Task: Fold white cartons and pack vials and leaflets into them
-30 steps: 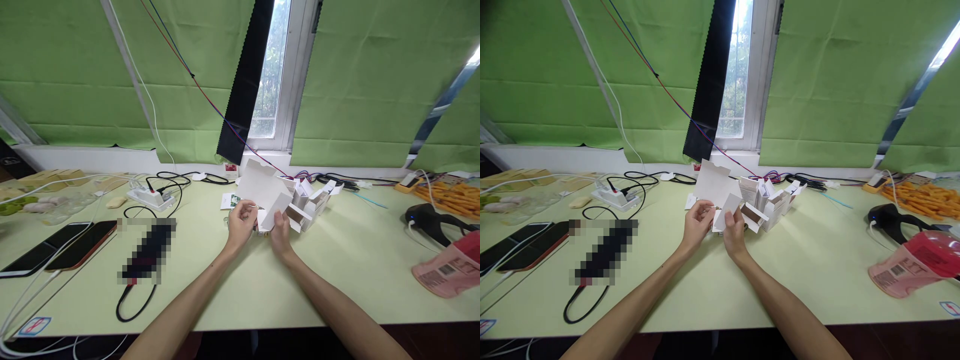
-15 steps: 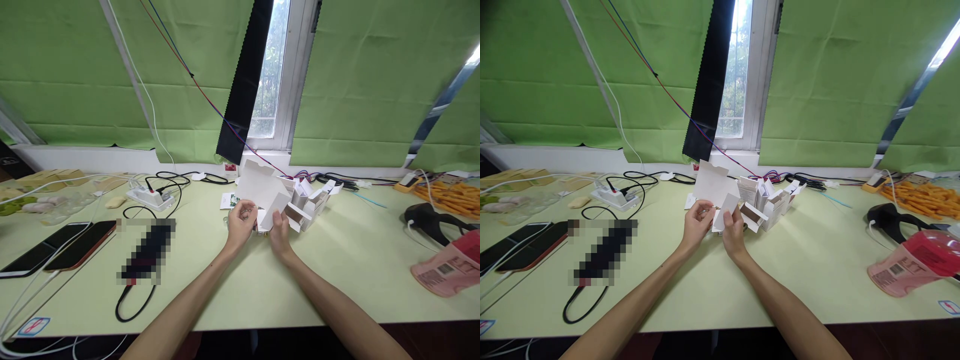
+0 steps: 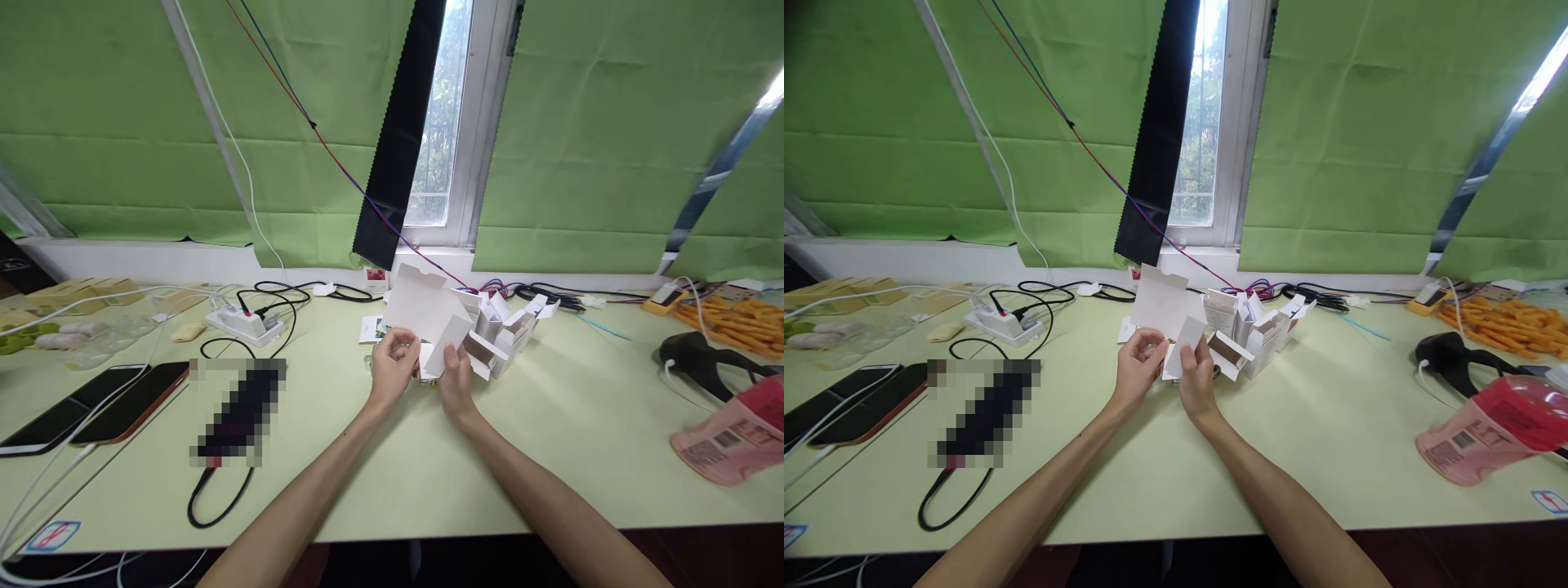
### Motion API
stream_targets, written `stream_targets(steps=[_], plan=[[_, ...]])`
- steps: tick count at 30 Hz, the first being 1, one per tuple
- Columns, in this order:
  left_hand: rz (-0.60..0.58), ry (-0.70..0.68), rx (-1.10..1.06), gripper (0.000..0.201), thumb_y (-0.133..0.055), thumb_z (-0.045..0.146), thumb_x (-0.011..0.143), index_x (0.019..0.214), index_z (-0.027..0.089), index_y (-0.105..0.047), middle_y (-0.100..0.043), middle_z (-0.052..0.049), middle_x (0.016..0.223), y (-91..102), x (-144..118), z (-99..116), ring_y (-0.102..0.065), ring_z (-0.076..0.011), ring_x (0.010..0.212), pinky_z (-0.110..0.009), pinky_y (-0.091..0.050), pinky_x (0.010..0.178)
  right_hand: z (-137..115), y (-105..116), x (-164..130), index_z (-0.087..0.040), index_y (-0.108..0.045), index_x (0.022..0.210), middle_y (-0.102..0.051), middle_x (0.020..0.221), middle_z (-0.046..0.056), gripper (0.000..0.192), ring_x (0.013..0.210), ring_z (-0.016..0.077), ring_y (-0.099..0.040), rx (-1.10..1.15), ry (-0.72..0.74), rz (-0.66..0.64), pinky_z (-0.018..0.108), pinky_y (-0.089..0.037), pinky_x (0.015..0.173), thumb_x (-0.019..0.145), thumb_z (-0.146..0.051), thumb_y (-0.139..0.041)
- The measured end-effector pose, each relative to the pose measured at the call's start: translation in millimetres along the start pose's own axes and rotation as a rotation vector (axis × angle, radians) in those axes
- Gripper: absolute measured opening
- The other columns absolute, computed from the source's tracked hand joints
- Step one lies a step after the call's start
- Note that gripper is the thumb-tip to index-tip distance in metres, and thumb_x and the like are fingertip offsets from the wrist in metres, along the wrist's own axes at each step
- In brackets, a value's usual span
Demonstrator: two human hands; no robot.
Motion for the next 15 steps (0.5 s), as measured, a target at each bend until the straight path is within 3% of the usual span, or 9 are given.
stream_targets(steps=[11,15], plan=[[-0.014,-0.031,-0.003,0.031,-0.077,0.039,0.076,0.084,0.019,-0.055,-0.057,0.003,0.083,-0.3,1.7,1.8,-0.053,-0.0044,0.047,-0.018,-0.041,0.041,1.3,-1.4,0.8,-0.018,-0.066,0.110,-0.072,0.088,0.006,0.045,0.105,0.0276,-0.065,-0.021,0.004,-0.015,0.040,-0.053,0.089,0.090,-0.057,-0.052],[-0.017,-0.037,0.008,0.030,-0.077,0.039,0.076,0.084,0.019,-0.055,-0.058,0.002,0.082,-1.1,1.5,3.4,-0.052,-0.0047,0.047,-0.019,-0.042,0.043,1.5,-2.2,0.6,-0.019,-0.066,0.110,-0.072,0.088,0.006,0.045,0.101,0.0270,-0.067,-0.024,-0.006,-0.020,0.040,-0.054,0.088,0.091,-0.057,-0.052]])
Point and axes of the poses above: each hand's wrist, its own x-axis towards the middle knuckle, its own y-axis out of the back of the hand, z = x × y, the point moved 8 cm from there along x, towards the middle knuckle
